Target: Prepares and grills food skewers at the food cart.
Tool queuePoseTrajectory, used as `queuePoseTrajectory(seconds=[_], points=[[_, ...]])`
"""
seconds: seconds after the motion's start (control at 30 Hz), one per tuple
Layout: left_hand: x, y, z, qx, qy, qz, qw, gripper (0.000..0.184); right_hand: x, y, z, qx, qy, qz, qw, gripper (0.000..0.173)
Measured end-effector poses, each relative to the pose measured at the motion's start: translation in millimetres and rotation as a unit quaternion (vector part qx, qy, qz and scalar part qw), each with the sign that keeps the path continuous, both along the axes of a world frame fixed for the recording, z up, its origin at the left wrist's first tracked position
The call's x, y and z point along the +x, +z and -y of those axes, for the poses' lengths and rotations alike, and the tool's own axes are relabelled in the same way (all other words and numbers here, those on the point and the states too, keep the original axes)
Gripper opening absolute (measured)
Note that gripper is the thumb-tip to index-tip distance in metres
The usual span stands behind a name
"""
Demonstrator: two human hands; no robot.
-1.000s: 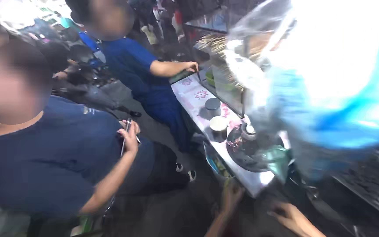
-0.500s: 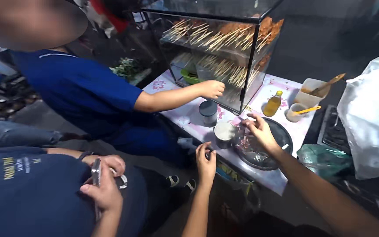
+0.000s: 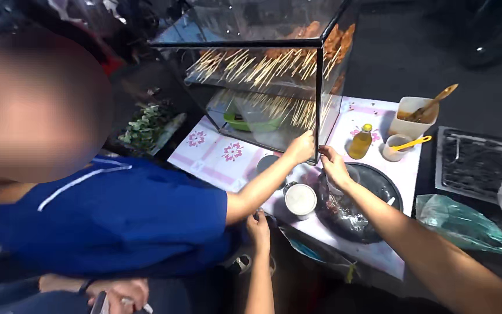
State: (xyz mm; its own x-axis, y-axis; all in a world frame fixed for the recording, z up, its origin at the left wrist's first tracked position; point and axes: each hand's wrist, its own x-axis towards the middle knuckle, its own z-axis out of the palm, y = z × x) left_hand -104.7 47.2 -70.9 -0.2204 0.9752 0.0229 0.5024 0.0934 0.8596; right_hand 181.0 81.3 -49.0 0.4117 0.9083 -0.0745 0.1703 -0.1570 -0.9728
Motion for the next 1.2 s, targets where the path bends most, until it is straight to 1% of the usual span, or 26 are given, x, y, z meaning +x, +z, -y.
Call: queuePoseTrajectory(seconds=[0.07, 0.13, 0.17, 0.2, 0.23, 0.27, 0.3, 0.33, 0.4, 0.47, 0.57, 0.67, 0.7, 0.73, 0.77, 0.8, 0.83, 0.87, 0.93, 1.0, 1.03, 1.07, 1.1, 1.13, 1.17, 1.2], points=[[2.6, -6.9, -16.2, -0.013, 0.02, -0.024, 0.999, 0.029, -0.2, -0.6, -6.3, -0.002, -0.003, -0.001, 1.0, 0.042], [6.0, -11.5, -31.3, -0.009, 0.014, -0.049, 0.999, 0.036, -1.0, 0.2, -14.2, -0.007, 0.01, 0.001, 1.0, 0.044], [11.1, -1.3, -40.1, -0.011, 0.0, -0.058, 0.998, 0.037, -2.6, 2.4, -18.9, -0.011, 0.022, 0.005, 1.0, 0.045], [22.7, 33.2, -46.9, -0.053, -0.025, -0.076, 0.995, 0.037, -4.7, 4.1, -23.7, -0.015, 0.033, 0.006, 0.999, 0.047], [40.1, 92.6, -54.1, -0.149, -0.079, -0.127, 0.978, 0.035, -7.4, 5.5, -28.1, -0.02, 0.042, 0.006, 0.999, 0.05], [60.4, 159.0, -65.4, -0.261, -0.164, -0.215, 0.927, 0.034, -10.7, 6.8, -31.7, -0.023, 0.048, 0.006, 0.999, 0.054], [75.9, 194.9, -73.4, -0.287, -0.221, -0.276, 0.89, 0.03, -14.6, 8.1, -34.5, -0.026, 0.049, 0.011, 0.998, 0.058], [79.1, 201.2, -76.8, -0.261, -0.261, -0.299, 0.88, 0.029, -18.7, 10.4, -36.6, -0.03, 0.048, 0.018, 0.998, 0.063], [65.9, 165.8, -86.4, -0.19, -0.292, -0.285, 0.893, 0.03, -25.4, 15.6, -40.2, -0.038, 0.04, 0.026, 0.998, 0.073], [51.3, 130.0, -97.9, -0.13, -0.275, -0.266, 0.915, 0.029, -30.6, 16.9, -43.8, -0.038, 0.02, 0.025, 0.999, 0.073], [49.0, 136.2, -124.6, -0.136, -0.287, -0.305, 0.898, 0.03, -31.0, 15.7, -48.5, -0.027, -0.001, 0.023, 0.999, 0.062], [50.8, 146.4, -155.5, -0.163, -0.316, -0.363, 0.861, 0.029, -24.6, 15.1, -48.3, -0.038, -0.003, 0.01, 0.999, 0.062], [52.1, 145.1, -162.2, -0.172, -0.305, -0.372, 0.86, 0.03, -22.5, 14.8, -48.0, -0.046, -0.002, 0.005, 0.999, 0.063], [52.5, 137.4, -166.9, -0.169, -0.273, -0.36, 0.876, 0.03, -20.7, 14.5, -47.7, -0.049, 0.001, 0.003, 0.999, 0.063], [51.7, 119.7, -170.0, -0.142, -0.219, -0.311, 0.914, 0.03, -20.1, 13.3, -46.5, -0.05, 0.004, 0.003, 0.999, 0.063], [51.4, 91.6, -172.1, -0.098, -0.14, -0.207, 0.963, 0.031, -19.8, 11.4, -44.9, -0.049, 0.005, 0.006, 0.999, 0.063], [51.1, 63.2, -179.0, -0.048, -0.085, -0.105, 0.99, 0.033, -19.1, 10.1, -44.2, -0.045, 0.005, 0.01, 0.999, 0.064], [49.5, 38.2, -189.3, -0.009, -0.067, -0.03, 0.997, 0.035, -18.1, 9.3, -43.6, -0.041, 0.008, 0.014, 0.999, 0.064], [47.6, 10.2, -209.3, 0.012, -0.087, 0.023, 0.996, 0.04, -15.3, 9.2, -42.1, -0.039, 0.013, 0.026, 0.999, 0.061], [54.8, 16.4, -220.9, -0.009, -0.115, -0.001, 0.993, 0.04, -10.2, 10.1, -40.7, -0.032, 0.015, 0.052, 0.998, 0.05], [59.4, 28.4, -225.0, -0.027, -0.151, -0.046, 0.987, 0.037, -7.3, 9.6, -39.8, -0.027, 0.013, 0.064, 0.998, 0.043], [65.0, 49.9, -229.6, -0.052, -0.227, -0.123, 0.965, 0.032, -4.7, 8.8, -38.8, -0.019, 0.006, 0.074, 0.997, 0.037], [73.0, 79.1, -239.3, -0.067, -0.36, -0.226, 0.903, 0.038, -2.5, 8.4, -37.6, -0.013, 0.001, 0.078, 0.997, 0.034], [84.5, 97.9, -254.1, -0.044, -0.499, -0.288, 0.816, 0.058, -0.6, 8.2, -35.9, -0.007, -0.004, 0.078, 0.997, 0.032], [98.2, 108.2, -259.6, -0.027, -0.578, -0.312, 0.753, 0.07, 0.7, 8.1, -33.9, -0.003, -0.007, 0.079, 0.997, 0.03], [109.9, 112.7, -259.5, 0.001, -0.624, -0.351, 0.698, 0.078, 1.5, 8.2, -32.0, -0.001, -0.011, 0.079, 0.997, 0.03]])
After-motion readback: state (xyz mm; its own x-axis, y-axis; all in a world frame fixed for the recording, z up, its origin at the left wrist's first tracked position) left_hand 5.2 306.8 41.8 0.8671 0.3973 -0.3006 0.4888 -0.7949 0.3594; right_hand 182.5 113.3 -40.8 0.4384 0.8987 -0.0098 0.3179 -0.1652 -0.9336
